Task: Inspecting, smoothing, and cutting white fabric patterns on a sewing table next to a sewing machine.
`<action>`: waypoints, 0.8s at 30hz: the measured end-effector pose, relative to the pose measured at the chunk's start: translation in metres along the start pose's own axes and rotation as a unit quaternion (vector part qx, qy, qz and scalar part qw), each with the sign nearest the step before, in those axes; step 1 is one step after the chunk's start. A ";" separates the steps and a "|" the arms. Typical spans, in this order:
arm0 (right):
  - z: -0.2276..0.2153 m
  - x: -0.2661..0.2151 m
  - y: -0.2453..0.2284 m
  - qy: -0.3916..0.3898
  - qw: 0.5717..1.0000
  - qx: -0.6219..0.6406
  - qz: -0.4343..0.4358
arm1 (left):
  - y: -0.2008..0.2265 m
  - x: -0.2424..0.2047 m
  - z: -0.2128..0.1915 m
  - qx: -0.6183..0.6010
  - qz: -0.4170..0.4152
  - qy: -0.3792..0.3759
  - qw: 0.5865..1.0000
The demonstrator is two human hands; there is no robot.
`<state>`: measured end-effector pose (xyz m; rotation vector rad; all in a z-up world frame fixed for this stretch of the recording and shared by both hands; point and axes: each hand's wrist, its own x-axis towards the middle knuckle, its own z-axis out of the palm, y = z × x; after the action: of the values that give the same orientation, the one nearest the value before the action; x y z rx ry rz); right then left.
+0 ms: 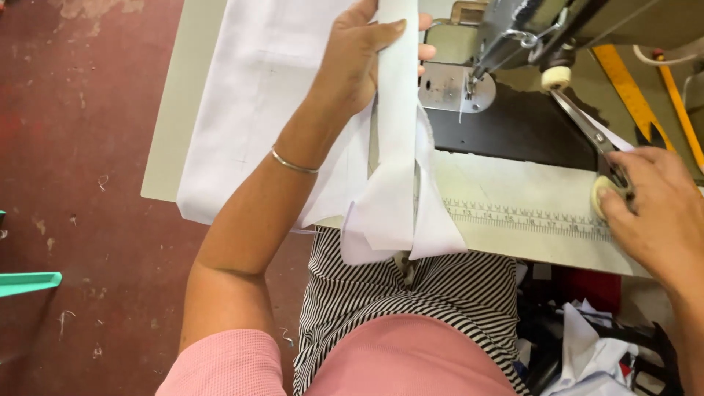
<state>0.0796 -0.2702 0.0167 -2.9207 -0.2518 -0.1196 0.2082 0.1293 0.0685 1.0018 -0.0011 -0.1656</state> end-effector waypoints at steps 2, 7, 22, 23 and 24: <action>-0.005 -0.001 -0.004 -0.040 0.996 0.036 0.069 | -0.004 0.009 -0.001 -0.002 -0.011 0.007 1.000; 0.001 -0.011 0.000 -0.043 0.975 0.194 0.101 | -0.007 0.023 -0.003 0.074 -0.026 -0.021 0.997; 0.020 -0.016 0.045 -0.065 0.967 0.230 0.086 | 0.023 0.014 -0.012 -0.001 -0.031 -0.250 0.968; 0.013 -0.016 0.042 -0.065 0.967 0.230 0.087 | 0.025 0.015 -0.013 -0.001 -0.032 -0.250 0.968; 0.006 -0.016 0.039 -0.100 0.945 0.281 0.132 | 0.026 0.016 -0.015 0.000 -0.037 -0.263 0.964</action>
<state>0.0710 -0.3092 0.0012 -2.3619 0.0735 0.2510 0.2283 0.1532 0.0816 0.9340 -0.4494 -0.4976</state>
